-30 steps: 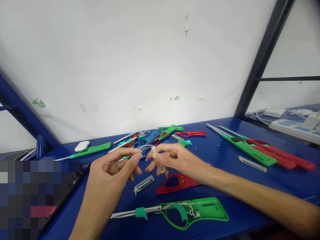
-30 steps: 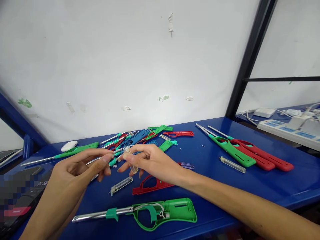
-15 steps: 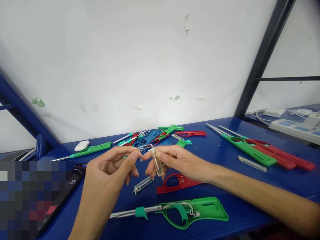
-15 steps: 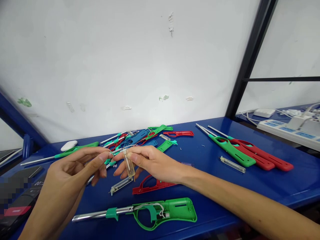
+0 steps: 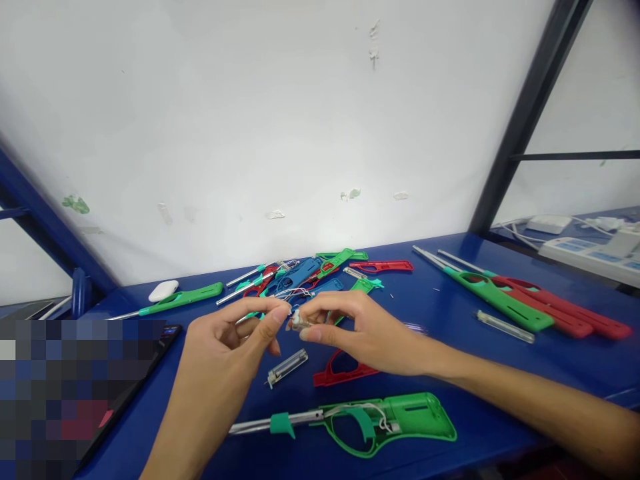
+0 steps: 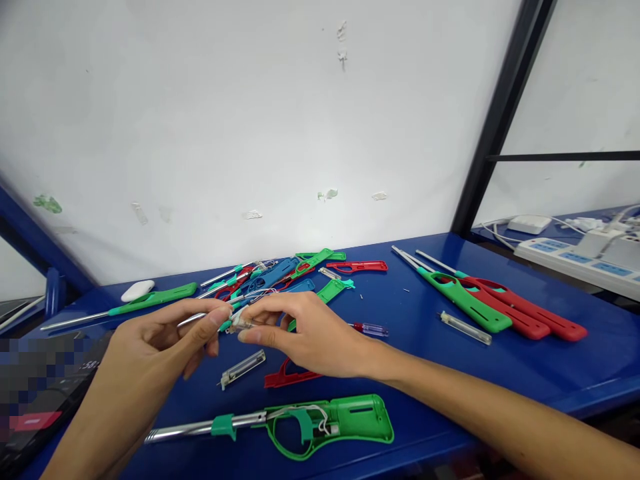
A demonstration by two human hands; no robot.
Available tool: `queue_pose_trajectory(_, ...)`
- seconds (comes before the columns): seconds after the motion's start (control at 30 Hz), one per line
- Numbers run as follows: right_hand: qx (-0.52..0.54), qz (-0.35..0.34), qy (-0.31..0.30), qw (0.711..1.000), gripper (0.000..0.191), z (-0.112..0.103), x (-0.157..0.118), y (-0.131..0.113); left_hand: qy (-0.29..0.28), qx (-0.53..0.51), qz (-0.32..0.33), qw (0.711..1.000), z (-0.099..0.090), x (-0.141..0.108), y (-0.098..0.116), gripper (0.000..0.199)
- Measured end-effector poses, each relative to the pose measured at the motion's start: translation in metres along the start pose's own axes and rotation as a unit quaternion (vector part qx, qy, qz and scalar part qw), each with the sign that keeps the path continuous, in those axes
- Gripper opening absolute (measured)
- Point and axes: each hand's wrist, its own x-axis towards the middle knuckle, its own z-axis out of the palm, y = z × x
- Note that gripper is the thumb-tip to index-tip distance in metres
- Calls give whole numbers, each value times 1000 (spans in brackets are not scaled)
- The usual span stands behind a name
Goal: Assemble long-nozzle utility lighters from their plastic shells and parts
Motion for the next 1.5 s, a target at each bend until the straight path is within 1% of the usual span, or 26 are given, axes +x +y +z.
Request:
queue_pose_trajectory(0.1,-13,0,10,1000,13,1,0,0,-21,5,-13,1000,-1,0,0,46)
queue_pose_trajectory(0.2,-32,-7,18,999,14,1,0,-1,-37,8,-22,999,0,0,4,50)
queue_pose_trajectory(0.3,-66,-30,25,997,13,0,0,-1,-36,11,-28,999,2,-4,10,49)
queue_pose_trajectory(0.37,-100,-57,32,993,13,1,-1,1,-28,16,-31,999,4,-6,13,47)
queue_pose_trajectory(0.57,-217,-152,74,961,27,4,-5,15,-13,34,-24,999,7,-8,15,42)
queue_pose_trajectory(0.67,-261,-177,82,945,33,5,-6,19,-9,44,-14,999,7,-7,15,40)
queue_pose_trajectory(0.77,-289,-195,87,933,35,5,-6,20,-7,50,-9,999,7,-7,14,39)
queue_pose_trajectory(1.07,-333,-231,101,909,31,6,-7,19,-19,63,-14,998,4,-4,13,39)
queue_pose_trajectory(1.23,-339,-250,113,900,29,6,-6,19,-48,56,-30,997,2,-4,13,44)
queue_pose_trajectory(1.37,-339,-253,124,898,26,6,-7,17,-76,41,-43,995,1,-1,8,52)
queue_pose_trajectory(1.5,-340,-256,135,895,23,6,-7,16,-98,28,-43,994,0,2,2,50)
